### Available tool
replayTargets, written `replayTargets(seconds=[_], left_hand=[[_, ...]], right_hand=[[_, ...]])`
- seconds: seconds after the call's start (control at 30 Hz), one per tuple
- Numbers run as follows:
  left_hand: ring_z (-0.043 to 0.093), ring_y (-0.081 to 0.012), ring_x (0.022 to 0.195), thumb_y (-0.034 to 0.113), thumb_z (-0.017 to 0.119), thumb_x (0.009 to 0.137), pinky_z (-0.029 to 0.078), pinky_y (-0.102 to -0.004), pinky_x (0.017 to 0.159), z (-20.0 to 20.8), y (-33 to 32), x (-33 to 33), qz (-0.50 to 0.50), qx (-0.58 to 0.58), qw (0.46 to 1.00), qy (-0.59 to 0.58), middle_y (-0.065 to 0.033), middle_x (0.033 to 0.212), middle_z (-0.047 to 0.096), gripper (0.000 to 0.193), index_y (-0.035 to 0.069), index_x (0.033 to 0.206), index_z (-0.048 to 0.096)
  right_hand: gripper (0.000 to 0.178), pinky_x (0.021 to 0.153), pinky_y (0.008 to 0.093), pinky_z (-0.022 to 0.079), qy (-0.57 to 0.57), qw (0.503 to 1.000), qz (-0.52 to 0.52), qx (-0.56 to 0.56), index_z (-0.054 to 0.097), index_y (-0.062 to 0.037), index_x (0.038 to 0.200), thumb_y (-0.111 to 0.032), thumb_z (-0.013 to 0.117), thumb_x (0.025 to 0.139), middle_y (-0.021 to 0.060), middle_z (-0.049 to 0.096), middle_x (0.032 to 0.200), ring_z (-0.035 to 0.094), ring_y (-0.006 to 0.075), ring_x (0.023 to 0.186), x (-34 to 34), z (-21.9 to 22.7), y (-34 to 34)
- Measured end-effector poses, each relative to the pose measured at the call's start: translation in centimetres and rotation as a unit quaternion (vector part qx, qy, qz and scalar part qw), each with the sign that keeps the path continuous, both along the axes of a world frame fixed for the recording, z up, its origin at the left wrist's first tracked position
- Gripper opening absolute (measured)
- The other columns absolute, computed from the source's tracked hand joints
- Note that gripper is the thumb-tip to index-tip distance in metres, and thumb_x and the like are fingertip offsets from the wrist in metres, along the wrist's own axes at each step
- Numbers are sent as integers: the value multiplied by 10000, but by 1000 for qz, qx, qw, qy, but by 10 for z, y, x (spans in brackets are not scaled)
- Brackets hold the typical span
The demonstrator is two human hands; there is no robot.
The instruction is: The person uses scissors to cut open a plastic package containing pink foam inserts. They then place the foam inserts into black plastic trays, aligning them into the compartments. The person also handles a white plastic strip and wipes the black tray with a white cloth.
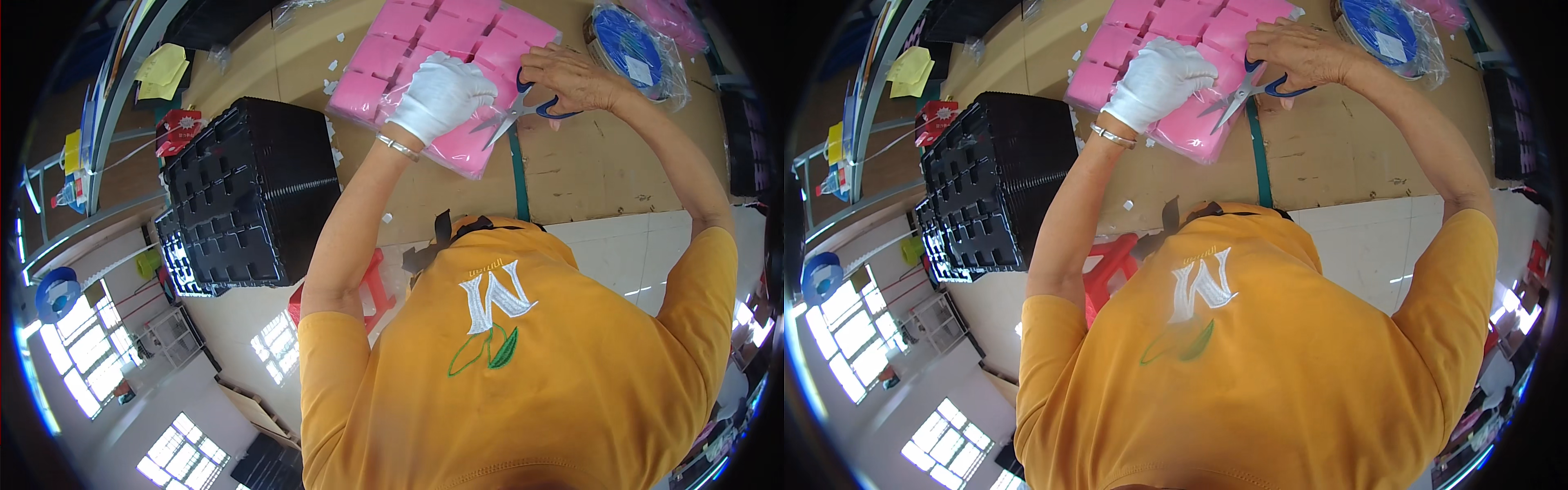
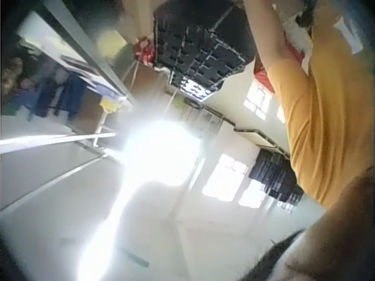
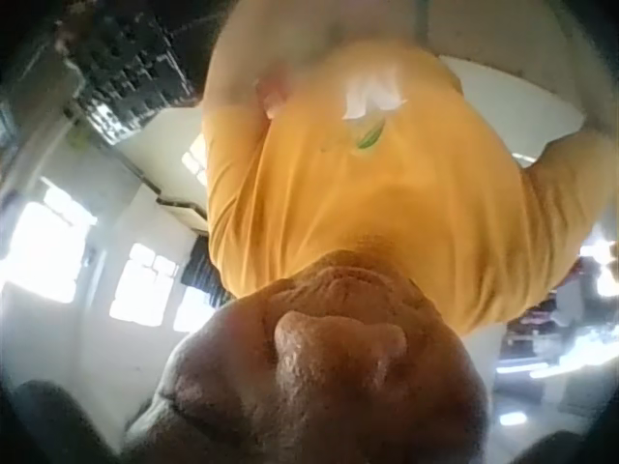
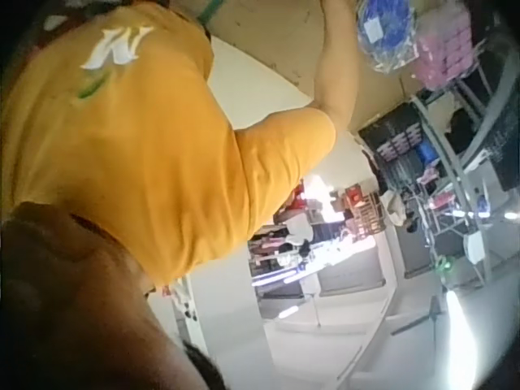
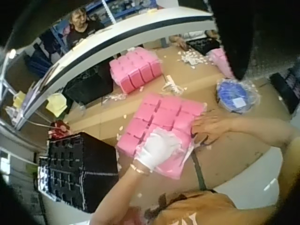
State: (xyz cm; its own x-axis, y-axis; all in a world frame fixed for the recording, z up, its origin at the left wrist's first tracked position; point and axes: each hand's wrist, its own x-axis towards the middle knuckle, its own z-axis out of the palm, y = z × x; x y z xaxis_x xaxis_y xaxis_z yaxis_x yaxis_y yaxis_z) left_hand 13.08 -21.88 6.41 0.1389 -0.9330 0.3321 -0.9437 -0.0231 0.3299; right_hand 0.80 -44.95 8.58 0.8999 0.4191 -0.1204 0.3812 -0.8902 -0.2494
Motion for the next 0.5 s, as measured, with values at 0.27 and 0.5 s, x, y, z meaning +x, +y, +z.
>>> replayTargets(seconds=[0.27, 0.5], left_hand=[[605, -259, 776, 248, 653, 787, 463, -381, 748, 0, -4, -2, 0, -6, 1000, 3, -11, 798, 650, 93, 171, 795, 705], [612, -247, 788, 242, 658, 794, 463, -372, 747, 4, 1, 2, 8, 0, 1000, 27, -13, 813, 664, 106, 158, 815, 720]], right_hand=[[462, 866, 369, 413, 22, 999, 41, 13, 585, -52, 913, -138, 816, 522, 54, 531, 916, 507, 246, 954, 13, 3, 1], [389, 812, 347, 407, 34, 998, 43, 34, 605, -61, 795, -118, 811, 469, 38, 555, 837, 533, 233, 859, 20, 1, 4]])
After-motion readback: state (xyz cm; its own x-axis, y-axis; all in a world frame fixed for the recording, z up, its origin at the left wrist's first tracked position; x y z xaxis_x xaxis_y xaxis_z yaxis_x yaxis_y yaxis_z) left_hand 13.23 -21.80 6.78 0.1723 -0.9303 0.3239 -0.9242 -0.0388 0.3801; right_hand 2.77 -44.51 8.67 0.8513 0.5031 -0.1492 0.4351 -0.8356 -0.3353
